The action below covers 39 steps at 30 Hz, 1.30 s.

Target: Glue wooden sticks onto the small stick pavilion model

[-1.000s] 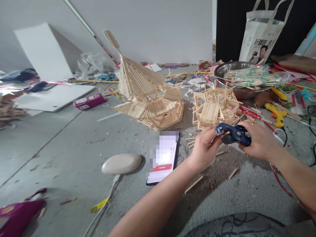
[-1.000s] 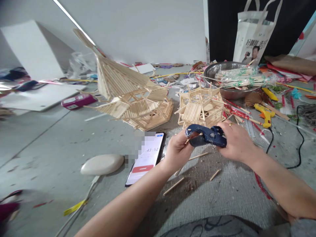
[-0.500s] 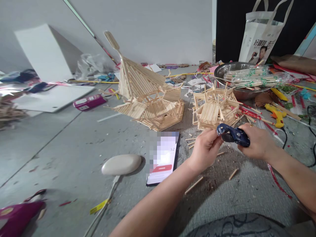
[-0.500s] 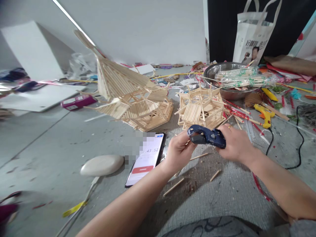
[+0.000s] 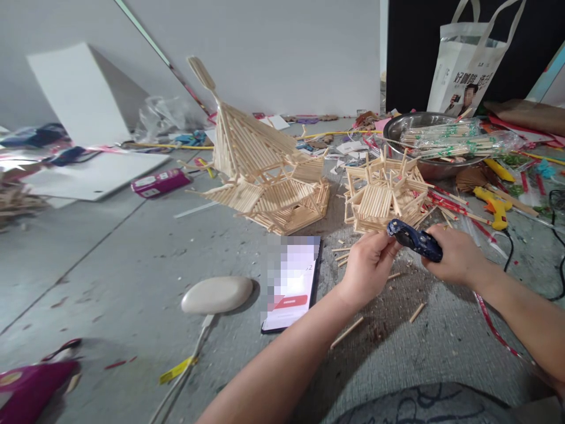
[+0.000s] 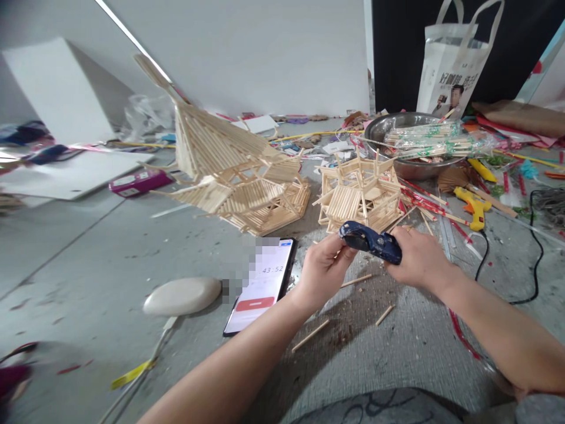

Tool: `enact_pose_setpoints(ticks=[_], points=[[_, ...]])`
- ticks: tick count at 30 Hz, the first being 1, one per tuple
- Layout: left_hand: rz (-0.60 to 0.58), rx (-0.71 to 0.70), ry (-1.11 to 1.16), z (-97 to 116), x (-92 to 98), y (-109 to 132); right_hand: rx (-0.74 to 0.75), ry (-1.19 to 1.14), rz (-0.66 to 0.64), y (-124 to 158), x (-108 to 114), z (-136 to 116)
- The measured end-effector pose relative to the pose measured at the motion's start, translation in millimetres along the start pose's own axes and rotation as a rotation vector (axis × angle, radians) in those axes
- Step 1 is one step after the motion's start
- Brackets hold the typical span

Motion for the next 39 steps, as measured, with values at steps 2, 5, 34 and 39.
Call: enact_pose_setpoints(ticks=[2,5,34,39], points=[[0.002,0.022,0.008,-1.2,-0.6,0.1,0.004,0.001,0.005,0.0,-0.8,0.7],[-0.005,0.054,0.022,-3.0,-1.3,0.1,0.016,-0.001,0.029,-0.2,-2.8,2.1],[0.247,0.638,0.991,-11.7,-3.1,-9.1,0.299,0.184,-0.356,-9.1,-17.1,28.3],[0.22,0.671,1.052,-10.7,-7.1,-6.0,0.326,0.153,-0.269,-7.4,-21.6,28.1]])
Point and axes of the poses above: each hand's wrist, its own y-axis away from the middle knuckle, its own x-axis out of the back of the hand, z = x × y, the point moved 2 cm from there along -y, towards the middle knuckle
